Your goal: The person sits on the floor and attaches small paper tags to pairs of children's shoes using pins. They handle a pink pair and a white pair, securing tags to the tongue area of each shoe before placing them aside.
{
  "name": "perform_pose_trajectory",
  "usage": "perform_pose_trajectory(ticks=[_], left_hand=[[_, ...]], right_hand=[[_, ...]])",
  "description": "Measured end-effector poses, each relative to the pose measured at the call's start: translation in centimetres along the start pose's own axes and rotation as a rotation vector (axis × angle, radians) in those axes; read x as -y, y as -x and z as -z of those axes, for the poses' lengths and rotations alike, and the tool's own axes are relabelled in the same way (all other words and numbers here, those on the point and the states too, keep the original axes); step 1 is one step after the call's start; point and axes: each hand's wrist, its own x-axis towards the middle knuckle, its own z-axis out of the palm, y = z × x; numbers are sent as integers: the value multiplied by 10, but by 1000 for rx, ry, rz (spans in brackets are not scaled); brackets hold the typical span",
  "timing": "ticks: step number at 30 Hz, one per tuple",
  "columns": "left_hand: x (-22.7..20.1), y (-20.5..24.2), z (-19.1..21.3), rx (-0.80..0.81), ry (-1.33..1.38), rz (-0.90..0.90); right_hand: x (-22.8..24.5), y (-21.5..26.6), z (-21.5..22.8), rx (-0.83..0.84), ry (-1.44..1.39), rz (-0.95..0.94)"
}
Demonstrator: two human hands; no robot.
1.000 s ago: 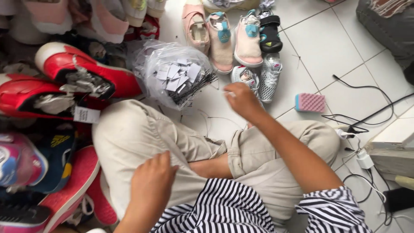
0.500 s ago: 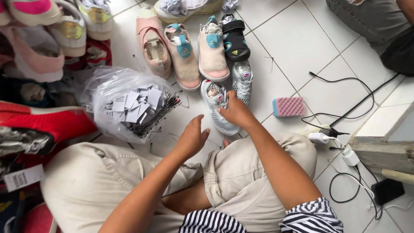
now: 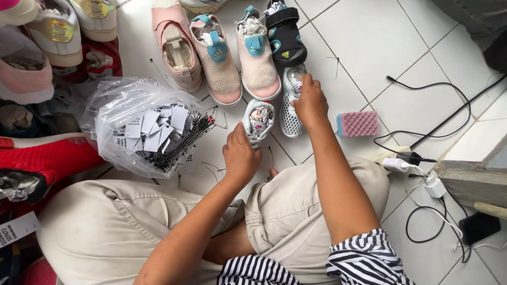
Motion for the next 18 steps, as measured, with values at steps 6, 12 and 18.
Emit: perform_pose_trajectory(ticks=[6, 12, 18], left_hand=[[-5, 16, 51, 89, 246, 56], [17, 20, 66, 10, 398, 55], [42, 18, 96, 12, 274, -96]], right_hand=[[-52, -17, -30, -70, 118, 21], [4, 61, 25, 181, -166, -33], [35, 109, 20, 316, 68, 148]])
